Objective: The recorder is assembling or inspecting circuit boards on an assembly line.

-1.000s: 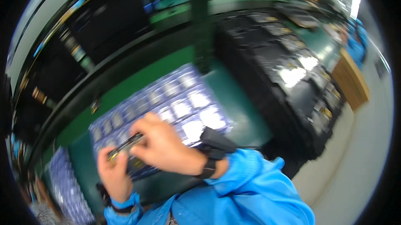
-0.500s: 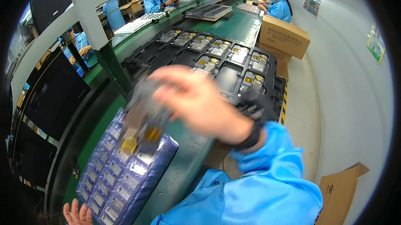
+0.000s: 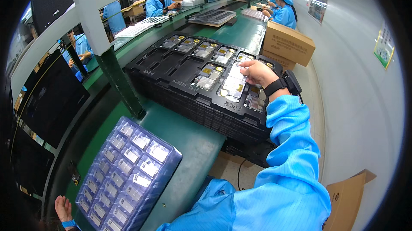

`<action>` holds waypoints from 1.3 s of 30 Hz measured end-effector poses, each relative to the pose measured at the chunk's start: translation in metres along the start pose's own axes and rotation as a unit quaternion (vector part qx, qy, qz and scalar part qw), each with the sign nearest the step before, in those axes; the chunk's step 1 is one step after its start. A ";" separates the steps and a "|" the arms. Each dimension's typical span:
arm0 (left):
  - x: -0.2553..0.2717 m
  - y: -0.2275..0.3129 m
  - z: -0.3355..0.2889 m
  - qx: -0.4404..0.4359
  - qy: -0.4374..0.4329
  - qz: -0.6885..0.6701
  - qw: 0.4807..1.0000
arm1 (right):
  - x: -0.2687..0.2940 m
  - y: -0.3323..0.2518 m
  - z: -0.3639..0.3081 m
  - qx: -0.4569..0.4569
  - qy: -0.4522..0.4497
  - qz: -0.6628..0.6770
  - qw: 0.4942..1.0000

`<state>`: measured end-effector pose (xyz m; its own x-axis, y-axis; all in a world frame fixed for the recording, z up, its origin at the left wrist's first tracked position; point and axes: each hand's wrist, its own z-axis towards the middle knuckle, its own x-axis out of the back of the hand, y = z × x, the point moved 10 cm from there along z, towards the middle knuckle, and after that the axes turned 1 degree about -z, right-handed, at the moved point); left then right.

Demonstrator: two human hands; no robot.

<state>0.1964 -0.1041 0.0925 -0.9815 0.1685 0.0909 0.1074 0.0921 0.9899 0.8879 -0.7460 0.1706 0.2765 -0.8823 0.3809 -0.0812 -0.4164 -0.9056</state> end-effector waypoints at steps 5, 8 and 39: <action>-0.017 -0.045 0.062 0.032 0.010 0.110 0.993 | 0.006 -0.008 -0.004 0.097 0.035 -0.239 0.966; -0.030 -0.057 0.094 0.008 -0.003 0.178 0.984 | -0.004 -0.019 -0.026 0.117 0.095 -0.429 0.891; -0.056 -0.038 0.139 -0.070 -0.046 0.045 0.995 | -0.007 -0.014 0.017 0.104 0.053 -0.099 0.988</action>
<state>0.2695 0.0189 0.0343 -0.9495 0.2596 0.1764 0.1655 -0.0635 0.9842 0.9035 -0.7305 0.1773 0.1646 -0.8101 0.5627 0.1662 -0.5395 -0.8254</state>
